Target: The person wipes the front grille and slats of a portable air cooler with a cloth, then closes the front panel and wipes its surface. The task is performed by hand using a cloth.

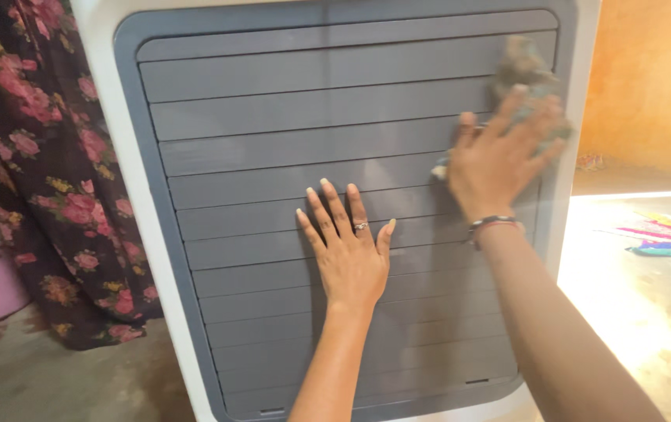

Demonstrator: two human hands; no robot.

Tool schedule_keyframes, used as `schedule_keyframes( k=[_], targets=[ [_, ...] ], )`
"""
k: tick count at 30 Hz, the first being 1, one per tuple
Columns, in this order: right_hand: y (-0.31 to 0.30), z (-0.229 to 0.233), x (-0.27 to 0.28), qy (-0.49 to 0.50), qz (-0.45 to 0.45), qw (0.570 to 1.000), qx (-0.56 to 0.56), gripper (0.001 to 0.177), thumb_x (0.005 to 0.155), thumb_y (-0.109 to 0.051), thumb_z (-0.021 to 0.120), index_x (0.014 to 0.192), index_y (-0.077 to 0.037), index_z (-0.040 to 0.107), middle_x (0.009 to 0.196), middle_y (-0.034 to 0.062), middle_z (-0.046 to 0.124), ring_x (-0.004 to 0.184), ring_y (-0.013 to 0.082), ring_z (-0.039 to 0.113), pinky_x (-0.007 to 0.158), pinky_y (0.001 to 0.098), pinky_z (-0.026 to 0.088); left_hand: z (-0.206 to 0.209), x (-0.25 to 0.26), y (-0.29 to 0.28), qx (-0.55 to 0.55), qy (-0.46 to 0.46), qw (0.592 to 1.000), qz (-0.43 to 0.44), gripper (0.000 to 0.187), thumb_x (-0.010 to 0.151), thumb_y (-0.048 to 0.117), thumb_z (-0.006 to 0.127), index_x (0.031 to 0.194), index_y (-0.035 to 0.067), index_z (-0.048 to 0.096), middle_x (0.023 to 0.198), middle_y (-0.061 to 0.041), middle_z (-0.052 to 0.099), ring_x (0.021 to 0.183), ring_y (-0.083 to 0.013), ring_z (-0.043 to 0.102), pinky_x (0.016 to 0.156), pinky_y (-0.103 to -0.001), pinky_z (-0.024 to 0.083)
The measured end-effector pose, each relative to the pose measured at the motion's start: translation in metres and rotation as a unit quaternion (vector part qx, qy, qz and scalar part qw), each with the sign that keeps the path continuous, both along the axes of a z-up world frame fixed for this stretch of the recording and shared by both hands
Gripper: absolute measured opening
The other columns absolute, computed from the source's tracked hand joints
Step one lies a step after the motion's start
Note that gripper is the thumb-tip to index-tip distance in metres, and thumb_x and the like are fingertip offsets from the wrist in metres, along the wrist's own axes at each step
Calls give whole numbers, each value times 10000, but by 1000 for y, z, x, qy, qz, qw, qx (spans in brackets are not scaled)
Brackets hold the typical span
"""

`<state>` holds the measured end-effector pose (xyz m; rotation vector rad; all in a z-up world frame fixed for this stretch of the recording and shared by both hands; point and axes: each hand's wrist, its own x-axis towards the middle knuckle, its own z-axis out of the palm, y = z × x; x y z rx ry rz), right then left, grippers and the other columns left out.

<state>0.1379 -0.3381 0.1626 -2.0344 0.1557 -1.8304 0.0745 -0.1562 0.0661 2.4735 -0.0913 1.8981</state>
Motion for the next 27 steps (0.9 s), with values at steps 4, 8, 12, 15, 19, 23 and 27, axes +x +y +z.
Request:
schedule_keyframes(
  k=[4, 8, 12, 15, 19, 23, 27],
  targets=[
    [46, -3, -14, -5, 69, 978, -198, 753, 1098, -560, 390, 1645, -53, 285, 1669, 331, 206, 1575, 438, 112, 1229, 653, 40, -1, 3, -2, -2, 17, 1000, 3, 806, 1056, 562, 359, 1608, 9, 161, 1651, -317, 140, 1528, -518, 130, 1227, -665, 97],
    [24, -1, -16, 0, 83, 943, -321, 750, 1091, -594, 389, 1665, -126, 269, 1698, 273, 211, 1595, 378, 139, 1241, 636, 52, -4, 4, 2, 1, 19, 1000, -2, 813, 1056, 582, 353, 1620, 43, 126, 1662, -297, 137, 1540, -495, 125, 1232, -656, 98],
    [-41, -6, -14, 44, 53, 967, -245, 734, 1086, -593, 344, 1665, -151, 254, 1695, 274, 183, 1581, 408, 131, 1241, 633, 48, -5, 5, 5, 4, 24, 1000, -5, 825, 1051, 609, 324, 1633, 75, 87, 1677, -269, 113, 1550, -466, 114, 1238, -639, 100],
    [-66, -32, -22, 8, -11, 986, -165, 706, 1175, -525, 328, 1726, -97, 221, 1727, 331, 153, 1602, 495, 88, 1283, 645, 34, -5, 4, 5, 4, 39, 999, 8, 823, 1052, 612, 305, 1632, 82, 60, 1681, -258, 96, 1554, -460, 101, 1238, -634, 95],
    [-32, -53, -22, 34, 3, 995, -92, 715, 1173, -504, 339, 1688, -22, 217, 1691, 377, 140, 1596, 504, 95, 1256, 675, 30, -5, 5, 3, 1, 41, 999, 13, 816, 1061, 606, 304, 1638, 77, 70, 1681, -266, 97, 1555, -463, 90, 1245, -633, 84],
    [23, -35, -16, 12, 62, 974, -217, 758, 1076, -564, 408, 1645, -77, 290, 1666, 325, 188, 1568, 457, 125, 1230, 662, 52, -6, 6, 4, 1, 52, 999, 16, 816, 1050, 603, 314, 1633, 78, 90, 1677, -266, 106, 1552, -463, 93, 1241, -630, 84],
    [26, -18, -16, -3, 57, 937, -345, 722, 1091, -588, 407, 1656, -151, 300, 1693, 264, 244, 1592, 365, 170, 1244, 638, 55, -8, 7, 7, 13, 13, 1000, 5, 809, 1063, 612, 322, 1643, 89, 110, 1685, -257, 116, 1562, -450, 106, 1248, -626, 93]
  ],
)
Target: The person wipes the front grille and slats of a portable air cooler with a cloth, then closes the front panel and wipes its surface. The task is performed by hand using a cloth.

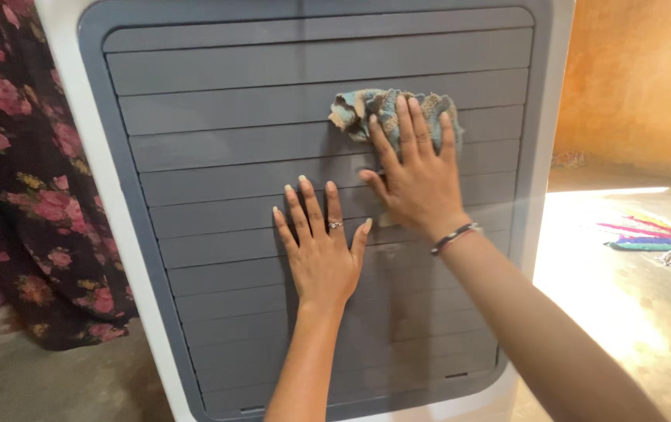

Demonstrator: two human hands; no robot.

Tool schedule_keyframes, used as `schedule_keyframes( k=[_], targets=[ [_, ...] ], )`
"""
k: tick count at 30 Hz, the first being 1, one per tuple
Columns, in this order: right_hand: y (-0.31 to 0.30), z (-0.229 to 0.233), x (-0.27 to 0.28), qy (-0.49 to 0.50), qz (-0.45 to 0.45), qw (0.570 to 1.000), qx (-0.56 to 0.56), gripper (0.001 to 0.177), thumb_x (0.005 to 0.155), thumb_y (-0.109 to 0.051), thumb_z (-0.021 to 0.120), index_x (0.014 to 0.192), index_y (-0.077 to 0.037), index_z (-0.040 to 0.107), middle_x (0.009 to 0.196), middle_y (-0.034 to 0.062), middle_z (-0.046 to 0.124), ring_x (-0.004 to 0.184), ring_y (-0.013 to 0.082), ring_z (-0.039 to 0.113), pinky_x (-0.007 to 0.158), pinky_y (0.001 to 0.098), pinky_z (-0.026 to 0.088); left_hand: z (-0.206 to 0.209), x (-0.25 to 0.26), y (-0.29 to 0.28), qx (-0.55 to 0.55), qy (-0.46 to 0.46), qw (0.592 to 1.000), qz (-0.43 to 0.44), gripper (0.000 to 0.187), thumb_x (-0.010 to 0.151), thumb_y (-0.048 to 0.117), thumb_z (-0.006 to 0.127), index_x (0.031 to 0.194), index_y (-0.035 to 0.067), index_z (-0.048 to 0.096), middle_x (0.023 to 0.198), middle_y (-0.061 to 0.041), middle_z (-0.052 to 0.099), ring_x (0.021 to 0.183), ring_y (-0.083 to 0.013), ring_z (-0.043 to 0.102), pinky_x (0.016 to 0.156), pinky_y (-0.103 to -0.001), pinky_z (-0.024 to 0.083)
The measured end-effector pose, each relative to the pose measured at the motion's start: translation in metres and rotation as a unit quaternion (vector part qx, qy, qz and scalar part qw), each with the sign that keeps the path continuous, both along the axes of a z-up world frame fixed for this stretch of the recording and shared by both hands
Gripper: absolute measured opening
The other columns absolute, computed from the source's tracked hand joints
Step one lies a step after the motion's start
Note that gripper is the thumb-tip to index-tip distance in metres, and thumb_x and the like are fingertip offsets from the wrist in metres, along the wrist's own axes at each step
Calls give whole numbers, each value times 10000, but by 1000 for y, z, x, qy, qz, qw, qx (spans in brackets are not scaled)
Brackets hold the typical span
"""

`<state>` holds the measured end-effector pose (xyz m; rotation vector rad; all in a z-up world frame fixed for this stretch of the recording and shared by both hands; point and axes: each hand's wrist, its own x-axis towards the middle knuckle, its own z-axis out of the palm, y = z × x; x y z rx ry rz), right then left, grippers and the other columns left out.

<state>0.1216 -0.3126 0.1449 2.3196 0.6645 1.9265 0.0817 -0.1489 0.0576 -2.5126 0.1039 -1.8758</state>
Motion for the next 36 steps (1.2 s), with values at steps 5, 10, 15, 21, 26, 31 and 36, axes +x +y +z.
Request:
schedule_keyframes(
  k=[5, 10, 15, 21, 26, 31, 36],
  targets=[
    [-58, 12, 4, 22, -16, 991, 134, 714, 1118, -593, 328, 1675, -149, 281, 1701, 261, 228, 1600, 387, 159, 1255, 654, 58, -2, 4, 1, -7, -15, 1000, -12, 809, 1058, 621, 319, 1642, 104, 107, 1688, -236, 132, 1562, -429, 123, 1249, -615, 104],
    [-41, 28, 3, -2, -57, 943, 328, 766, 1124, -598, 364, 1665, -64, 270, 1663, 316, 169, 1561, 455, 124, 1192, 690, 48, -4, 5, 2, 0, -28, 1000, -9, 790, 1071, 594, 331, 1642, 92, 115, 1684, -249, 163, 1560, -443, 159, 1250, -622, 123],
    [52, 48, 6, -54, 99, 993, 32, 678, 1056, -599, 494, 1596, -190, 458, 1665, 234, 240, 1564, 404, 174, 1249, 631, 67, -5, 7, 5, 4, -28, 1000, 6, 732, 1063, 564, 370, 1619, 103, 249, 1654, -241, 261, 1541, -425, 224, 1240, -615, 144],
    [16, 66, 11, -55, 73, 992, -81, 567, 1075, -551, 533, 1567, -278, 462, 1695, 141, 291, 1585, 303, 232, 1268, 567, 93, -11, 12, 12, 21, -72, 997, -18, 688, 1088, 536, 375, 1632, 126, 270, 1666, -225, 271, 1552, -401, 236, 1256, -601, 156],
    [-80, 46, 17, -54, -1, 988, 143, 609, 1180, -477, 463, 1691, -175, 325, 1708, 250, 255, 1591, 423, 206, 1263, 623, 94, -15, 13, 13, 31, -69, 997, 0, 682, 1112, 529, 340, 1651, 131, 211, 1686, -221, 232, 1565, -394, 215, 1263, -593, 154],
    [-101, -33, 15, -34, -44, 978, 202, 611, 1192, -461, 348, 1697, -122, 288, 1704, 294, 226, 1604, 451, 180, 1283, 662, 97, -14, 10, 11, 32, -26, 999, 3, 673, 1123, 507, 310, 1657, 115, 188, 1698, -234, 186, 1575, -418, 173, 1274, -590, 128],
    [-48, -85, 14, -14, -72, 964, 257, 651, 1165, -493, 333, 1695, -129, 229, 1718, 288, 162, 1618, 426, 140, 1280, 684, 85, -10, 2, 14, 2, 6, 996, -90, 692, 1106, 537, 226, 1657, 122, 172, 1716, -224, 140, 1595, -421, 100, 1286, -584, 42]
  ],
)
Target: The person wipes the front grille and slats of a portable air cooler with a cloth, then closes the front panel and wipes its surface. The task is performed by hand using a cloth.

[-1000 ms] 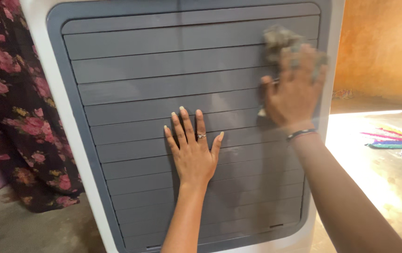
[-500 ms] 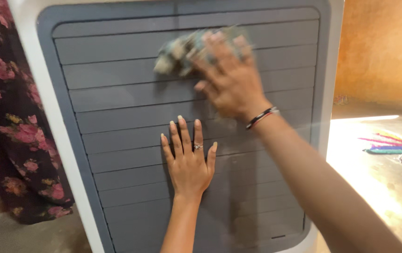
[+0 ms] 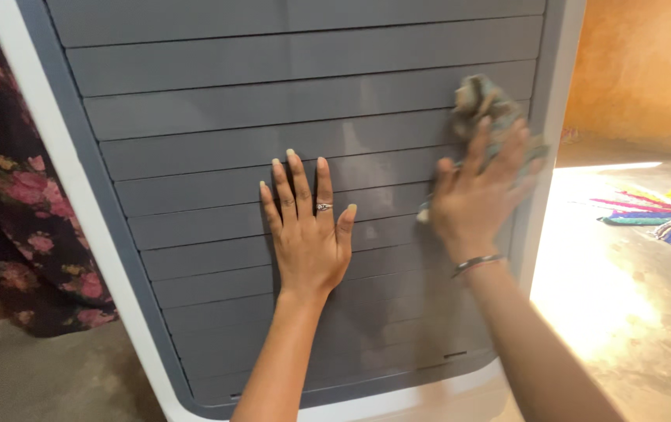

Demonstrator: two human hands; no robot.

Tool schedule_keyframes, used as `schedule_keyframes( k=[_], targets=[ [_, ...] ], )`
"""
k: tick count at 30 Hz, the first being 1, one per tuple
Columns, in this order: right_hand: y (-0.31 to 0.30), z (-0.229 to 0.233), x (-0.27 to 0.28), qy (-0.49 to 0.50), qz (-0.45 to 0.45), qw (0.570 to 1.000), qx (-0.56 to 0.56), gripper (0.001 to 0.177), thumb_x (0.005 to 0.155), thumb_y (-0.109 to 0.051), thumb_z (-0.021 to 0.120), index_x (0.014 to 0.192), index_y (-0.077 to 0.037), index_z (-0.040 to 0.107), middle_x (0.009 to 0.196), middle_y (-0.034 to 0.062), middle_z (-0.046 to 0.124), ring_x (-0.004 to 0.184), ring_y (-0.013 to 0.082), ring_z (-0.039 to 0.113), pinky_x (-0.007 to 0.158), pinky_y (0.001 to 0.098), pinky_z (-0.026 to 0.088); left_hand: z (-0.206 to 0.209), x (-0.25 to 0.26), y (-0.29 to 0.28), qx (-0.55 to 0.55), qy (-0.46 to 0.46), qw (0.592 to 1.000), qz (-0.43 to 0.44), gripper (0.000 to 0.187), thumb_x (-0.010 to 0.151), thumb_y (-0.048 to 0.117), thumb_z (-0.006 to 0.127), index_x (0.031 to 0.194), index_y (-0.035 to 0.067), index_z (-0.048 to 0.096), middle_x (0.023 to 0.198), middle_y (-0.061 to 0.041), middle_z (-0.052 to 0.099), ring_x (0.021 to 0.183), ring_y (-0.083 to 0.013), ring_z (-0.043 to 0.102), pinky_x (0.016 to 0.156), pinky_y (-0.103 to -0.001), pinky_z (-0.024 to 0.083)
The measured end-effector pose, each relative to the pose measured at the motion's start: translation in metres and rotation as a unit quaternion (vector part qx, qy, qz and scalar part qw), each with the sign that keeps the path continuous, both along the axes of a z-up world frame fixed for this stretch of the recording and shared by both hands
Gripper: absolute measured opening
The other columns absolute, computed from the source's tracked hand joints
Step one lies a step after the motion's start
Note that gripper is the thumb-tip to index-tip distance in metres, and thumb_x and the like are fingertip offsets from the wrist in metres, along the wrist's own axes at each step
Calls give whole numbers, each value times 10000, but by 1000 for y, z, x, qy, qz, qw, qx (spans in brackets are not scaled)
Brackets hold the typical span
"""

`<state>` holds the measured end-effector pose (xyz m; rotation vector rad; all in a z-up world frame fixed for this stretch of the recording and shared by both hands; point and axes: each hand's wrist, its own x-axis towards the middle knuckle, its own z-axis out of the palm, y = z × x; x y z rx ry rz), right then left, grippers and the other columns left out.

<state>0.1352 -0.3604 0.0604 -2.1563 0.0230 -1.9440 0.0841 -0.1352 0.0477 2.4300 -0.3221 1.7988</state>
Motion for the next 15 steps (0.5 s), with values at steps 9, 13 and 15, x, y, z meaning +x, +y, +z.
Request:
schedule_keyframes(
  k=[9, 13, 15],
  targets=[
    [158, -51, -19, -24, 18, 978, -206, 667, 1091, -487, 494, 1666, -248, 255, 1717, 219, 160, 1622, 348, 148, 1295, 673, 89, -51, -27, 24, -79, 35, 980, -180, 766, 1072, 608, 116, 1656, 114, 164, 1726, -221, 94, 1602, -447, 46, 1292, -576, 44],
    [169, -68, -29, -9, 66, 954, -291, 678, 1081, -548, 453, 1669, -246, 302, 1710, 200, 193, 1597, 322, 166, 1247, 639, 93, -84, -36, 50, -113, 34, 985, -123, 714, 1095, 553, 164, 1650, 104, 182, 1719, -257, 87, 1599, -459, 61, 1288, -592, 53],
    [154, -72, -27, 14, 97, 949, -300, 683, 1094, -597, 421, 1676, -258, 310, 1719, 183, 195, 1594, 301, 172, 1243, 625, 90, -90, -37, 64, -67, 58, 991, -98, 691, 1076, 538, 227, 1645, 144, 224, 1711, -258, 93, 1594, -445, 72, 1286, -565, 70]
  ],
)
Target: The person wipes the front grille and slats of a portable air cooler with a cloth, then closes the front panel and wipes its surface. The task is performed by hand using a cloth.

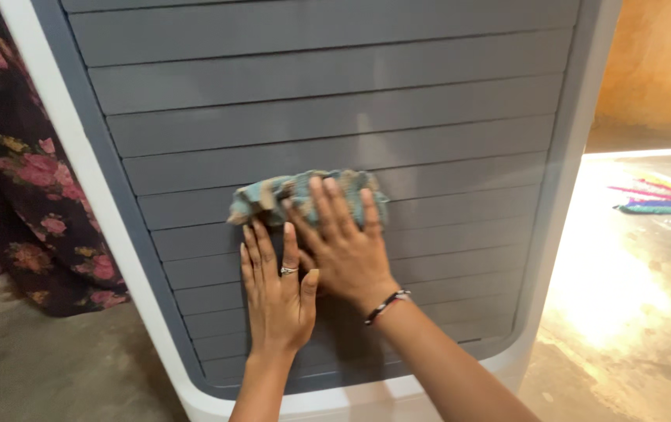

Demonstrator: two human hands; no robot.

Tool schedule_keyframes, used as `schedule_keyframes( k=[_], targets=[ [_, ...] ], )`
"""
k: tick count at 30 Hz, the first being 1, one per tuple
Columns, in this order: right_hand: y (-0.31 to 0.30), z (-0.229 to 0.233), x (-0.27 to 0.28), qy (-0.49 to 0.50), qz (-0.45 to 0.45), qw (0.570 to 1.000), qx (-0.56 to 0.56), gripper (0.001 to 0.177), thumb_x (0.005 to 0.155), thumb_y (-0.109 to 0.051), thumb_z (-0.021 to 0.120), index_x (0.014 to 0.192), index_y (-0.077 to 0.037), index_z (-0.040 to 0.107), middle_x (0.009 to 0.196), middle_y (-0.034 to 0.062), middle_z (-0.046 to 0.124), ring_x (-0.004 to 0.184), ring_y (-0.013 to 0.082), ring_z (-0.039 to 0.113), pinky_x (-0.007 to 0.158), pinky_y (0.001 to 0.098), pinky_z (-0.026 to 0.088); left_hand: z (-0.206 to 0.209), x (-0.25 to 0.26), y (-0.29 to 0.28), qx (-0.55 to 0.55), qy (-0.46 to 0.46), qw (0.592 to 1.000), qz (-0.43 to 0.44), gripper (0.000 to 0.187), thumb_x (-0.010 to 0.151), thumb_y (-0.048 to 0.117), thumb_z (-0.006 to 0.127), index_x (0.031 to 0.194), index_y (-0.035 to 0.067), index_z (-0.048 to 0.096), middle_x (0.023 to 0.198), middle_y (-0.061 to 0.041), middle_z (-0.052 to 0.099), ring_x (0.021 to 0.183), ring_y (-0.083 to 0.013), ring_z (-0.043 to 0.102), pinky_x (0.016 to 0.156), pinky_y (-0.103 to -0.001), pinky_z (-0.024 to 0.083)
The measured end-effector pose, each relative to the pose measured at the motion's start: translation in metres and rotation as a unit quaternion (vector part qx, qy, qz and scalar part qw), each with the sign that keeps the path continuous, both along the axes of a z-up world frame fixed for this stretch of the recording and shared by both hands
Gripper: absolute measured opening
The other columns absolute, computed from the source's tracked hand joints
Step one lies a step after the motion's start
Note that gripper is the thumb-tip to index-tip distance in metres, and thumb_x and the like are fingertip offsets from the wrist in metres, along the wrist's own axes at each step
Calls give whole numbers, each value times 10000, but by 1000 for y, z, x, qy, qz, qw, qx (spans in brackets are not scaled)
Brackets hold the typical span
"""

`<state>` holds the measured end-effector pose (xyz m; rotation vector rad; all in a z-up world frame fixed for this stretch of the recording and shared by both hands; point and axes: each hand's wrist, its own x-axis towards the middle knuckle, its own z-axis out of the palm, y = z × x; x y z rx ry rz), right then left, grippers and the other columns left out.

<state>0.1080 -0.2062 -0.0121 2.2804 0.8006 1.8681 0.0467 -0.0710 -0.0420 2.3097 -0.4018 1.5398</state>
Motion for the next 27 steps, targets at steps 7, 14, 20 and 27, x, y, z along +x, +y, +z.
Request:
schedule_keyframes(
  k=[7, 14, 20, 27],
  targets=[
    [-85, -29, -3, 17, -38, 974, 221, 671, 1093, -556, 386, 1641, -183, 287, 1682, 262, 226, 1576, 404, 203, 1236, 681, 97, 4, -13, 14, 80, 74, 993, 47, 721, 1055, 502, 374, 1623, 91, 207, 1682, -271, 107, 1562, -433, 93, 1252, -534, 105],
    [-32, -31, -19, 14, 9, 968, 251, 505, 1059, -405, 559, 1495, -155, 515, 1603, 263, 374, 1533, 425, 307, 1225, 674, 146, 11, -19, 3, 112, 51, 990, 70, 720, 1044, 452, 399, 1579, -2, 239, 1631, -350, 118, 1523, -497, 100, 1218, -586, 115],
    [-19, -28, -19, -8, 31, 986, 163, 485, 1028, -411, 622, 1473, -233, 548, 1577, 190, 435, 1507, 344, 361, 1231, 638, 177, 10, -15, 5, 115, 56, 989, 80, 679, 1043, 382, 404, 1579, -3, 242, 1626, -349, 130, 1522, -497, 107, 1217, -592, 116],
    [-68, -9, -1, 9, -62, 916, 396, 511, 1136, -393, 472, 1578, -137, 456, 1651, 230, 350, 1577, 394, 278, 1251, 659, 155, 2, -6, 5, 113, 34, 990, 71, 703, 1051, 376, 404, 1603, 5, 178, 1635, -352, 82, 1524, -508, 71, 1218, -601, 88]
  ],
)
